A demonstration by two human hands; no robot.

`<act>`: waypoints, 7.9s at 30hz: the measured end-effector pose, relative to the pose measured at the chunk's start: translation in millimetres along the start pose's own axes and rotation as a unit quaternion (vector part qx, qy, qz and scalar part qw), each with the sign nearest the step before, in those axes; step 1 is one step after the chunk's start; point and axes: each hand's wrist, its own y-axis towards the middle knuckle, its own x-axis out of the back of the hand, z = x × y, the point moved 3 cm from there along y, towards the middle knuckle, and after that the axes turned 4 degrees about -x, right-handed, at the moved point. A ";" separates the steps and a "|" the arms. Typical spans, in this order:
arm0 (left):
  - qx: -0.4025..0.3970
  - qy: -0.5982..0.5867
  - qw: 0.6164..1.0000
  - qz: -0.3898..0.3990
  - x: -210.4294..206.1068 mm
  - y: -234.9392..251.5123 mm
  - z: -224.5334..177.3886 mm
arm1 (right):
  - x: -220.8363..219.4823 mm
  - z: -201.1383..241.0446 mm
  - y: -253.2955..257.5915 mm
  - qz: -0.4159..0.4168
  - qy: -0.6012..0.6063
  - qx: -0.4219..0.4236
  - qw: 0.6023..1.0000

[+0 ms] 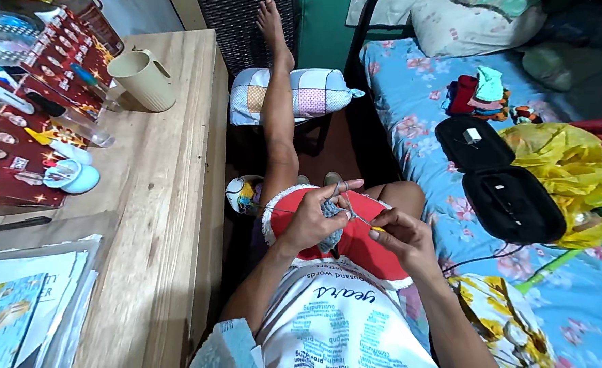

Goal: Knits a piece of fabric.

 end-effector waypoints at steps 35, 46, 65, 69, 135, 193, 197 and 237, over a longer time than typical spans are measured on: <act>-0.223 0.328 0.911 -0.115 -28.5 -15.9 12.3 | -15.4 12.9 6.1 -0.056 -0.070 -0.049 0.995; -0.159 0.051 0.985 -0.050 -23.5 -13.6 -8.7 | -12.8 6.1 2.5 -0.068 -0.098 0.174 0.978; -0.165 0.184 0.969 -0.011 -31.8 -11.6 24.2 | -13.2 2.3 0.7 -0.103 -0.156 -0.005 0.982; -0.102 0.063 0.993 0.019 -15.3 -9.9 21.2 | -8.9 -1.3 6.6 -0.108 0.031 -0.059 0.992; -0.108 0.147 0.977 -0.113 -14.3 -21.5 3.7 | -17.8 23.1 0.5 -0.090 -0.463 0.230 0.851; -0.215 0.112 0.960 -0.137 -31.0 -22.1 -3.0 | -23.6 1.9 2.2 -0.122 -0.139 0.207 0.961; -0.182 0.097 0.972 -0.111 -22.0 -19.8 -7.1 | -22.8 5.3 1.3 -0.124 -0.244 0.265 0.924; 0.047 -0.198 0.979 0.006 -6.0 -12.1 16.7 | -3.0 -7.9 -2.5 -0.012 -0.025 0.072 0.997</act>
